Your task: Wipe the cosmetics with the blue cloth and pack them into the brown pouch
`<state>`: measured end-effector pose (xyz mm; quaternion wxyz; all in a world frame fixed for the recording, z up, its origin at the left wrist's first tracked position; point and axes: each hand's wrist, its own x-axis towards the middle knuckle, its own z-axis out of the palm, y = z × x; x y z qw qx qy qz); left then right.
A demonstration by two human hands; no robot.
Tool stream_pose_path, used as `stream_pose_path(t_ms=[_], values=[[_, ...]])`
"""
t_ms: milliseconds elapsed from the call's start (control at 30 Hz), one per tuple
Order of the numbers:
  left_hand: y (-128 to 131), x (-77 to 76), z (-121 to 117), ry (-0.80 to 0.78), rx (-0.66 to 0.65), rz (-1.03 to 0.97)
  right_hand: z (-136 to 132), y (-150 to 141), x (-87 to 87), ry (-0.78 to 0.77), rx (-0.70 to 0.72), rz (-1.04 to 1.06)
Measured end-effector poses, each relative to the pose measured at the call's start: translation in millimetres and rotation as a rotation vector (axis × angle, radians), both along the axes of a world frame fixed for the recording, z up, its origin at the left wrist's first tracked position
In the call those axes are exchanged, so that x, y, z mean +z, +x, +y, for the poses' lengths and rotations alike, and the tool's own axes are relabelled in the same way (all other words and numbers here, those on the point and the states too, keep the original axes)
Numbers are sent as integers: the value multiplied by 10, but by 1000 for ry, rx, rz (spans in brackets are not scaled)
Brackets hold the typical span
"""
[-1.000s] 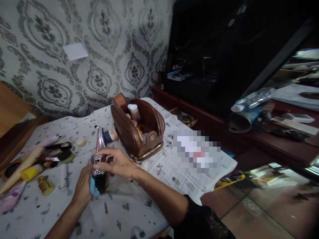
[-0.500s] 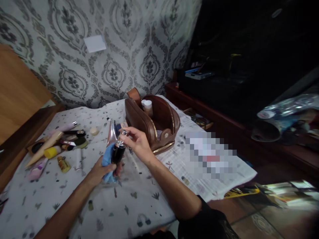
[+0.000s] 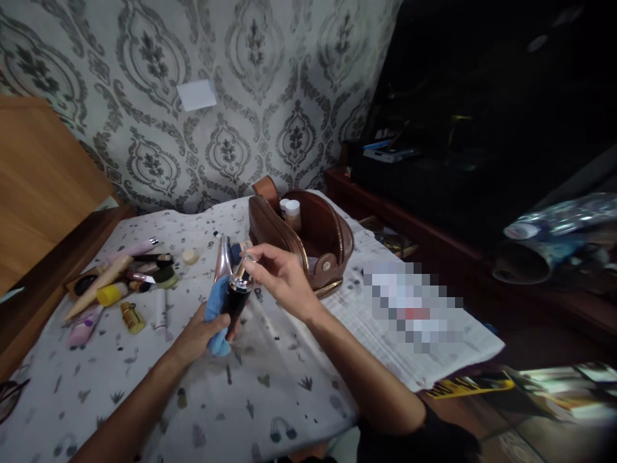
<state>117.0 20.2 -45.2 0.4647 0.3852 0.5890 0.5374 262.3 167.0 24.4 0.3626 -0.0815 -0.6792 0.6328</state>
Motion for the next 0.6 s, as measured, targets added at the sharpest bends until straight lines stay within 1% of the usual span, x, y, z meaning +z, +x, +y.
stream_pose_path(t_ms=[67,167,267,367,500,600], values=[[36,99,70,3,30,45,67,114,147,78,-16,-10],[118,317,271,41,74,79,199,284,393,180,-57,10],[234,549,569,146,115,76,351,420,635,292,-159,45],[356,729,886,259,105,89,506,528,842,400,-280,75],[472,905,1192,334,52,168,678,651,1032,534,-410,99],[493,1011,1311,369,52,248,757,711,1102,579,-435,93]])
